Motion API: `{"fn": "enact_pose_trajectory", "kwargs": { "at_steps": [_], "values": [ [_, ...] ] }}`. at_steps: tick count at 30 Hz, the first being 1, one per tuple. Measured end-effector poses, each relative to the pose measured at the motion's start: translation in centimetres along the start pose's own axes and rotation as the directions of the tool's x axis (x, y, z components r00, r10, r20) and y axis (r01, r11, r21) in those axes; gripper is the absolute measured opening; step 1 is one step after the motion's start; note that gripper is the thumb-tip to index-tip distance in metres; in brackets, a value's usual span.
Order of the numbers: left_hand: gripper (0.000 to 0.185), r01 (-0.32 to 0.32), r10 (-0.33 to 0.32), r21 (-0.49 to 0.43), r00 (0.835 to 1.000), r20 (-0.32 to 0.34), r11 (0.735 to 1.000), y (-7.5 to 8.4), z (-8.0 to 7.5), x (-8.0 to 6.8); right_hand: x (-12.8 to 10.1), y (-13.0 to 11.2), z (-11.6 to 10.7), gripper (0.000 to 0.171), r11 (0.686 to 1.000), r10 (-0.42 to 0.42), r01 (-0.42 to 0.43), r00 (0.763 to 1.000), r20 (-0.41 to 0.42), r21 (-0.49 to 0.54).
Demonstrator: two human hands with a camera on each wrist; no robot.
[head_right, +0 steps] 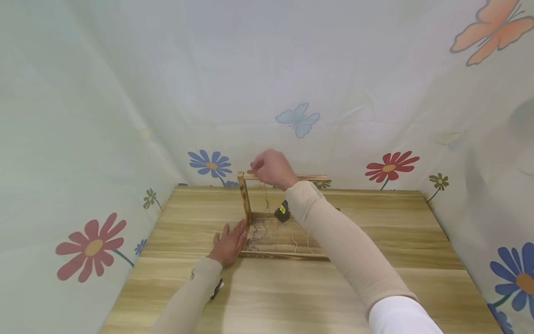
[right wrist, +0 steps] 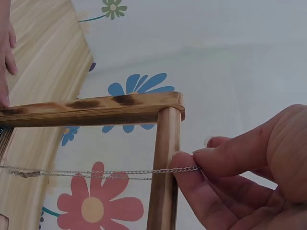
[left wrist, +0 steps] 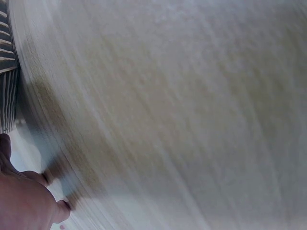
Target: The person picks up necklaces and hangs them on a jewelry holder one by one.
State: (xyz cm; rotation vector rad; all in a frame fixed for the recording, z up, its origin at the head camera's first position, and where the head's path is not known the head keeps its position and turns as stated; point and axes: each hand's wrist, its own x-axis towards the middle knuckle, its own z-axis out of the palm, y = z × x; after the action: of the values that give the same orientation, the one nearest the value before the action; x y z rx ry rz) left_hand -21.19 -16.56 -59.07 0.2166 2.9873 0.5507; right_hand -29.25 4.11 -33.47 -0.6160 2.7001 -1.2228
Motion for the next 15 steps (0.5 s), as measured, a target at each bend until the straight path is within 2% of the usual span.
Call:
{"fn": "enact_pose_trajectory", "kwargs": {
  "at_steps": [3,10,15],
  "values": [
    [0.053,0.001,-0.001,-0.010,1.000,0.002,1.000,0.1,-0.1,0.0,0.1,-0.1,0.3,0.017,1.000,-0.006,0.006,1.000,-0.008,-0.023],
    [0.053,0.015,-0.014,-0.028,1.000,0.013,0.999,-0.2,0.3,0.1,0.2,0.0,1.1,0.022,1.000,-0.001,0.002,1.000,-0.017,0.023],
    [0.054,0.010,-0.010,-0.032,1.000,0.003,0.999,-0.3,0.3,0.3,0.2,0.0,1.3,0.020,0.996,-0.059,0.053,0.996,-0.070,-0.075]
  ]
}}
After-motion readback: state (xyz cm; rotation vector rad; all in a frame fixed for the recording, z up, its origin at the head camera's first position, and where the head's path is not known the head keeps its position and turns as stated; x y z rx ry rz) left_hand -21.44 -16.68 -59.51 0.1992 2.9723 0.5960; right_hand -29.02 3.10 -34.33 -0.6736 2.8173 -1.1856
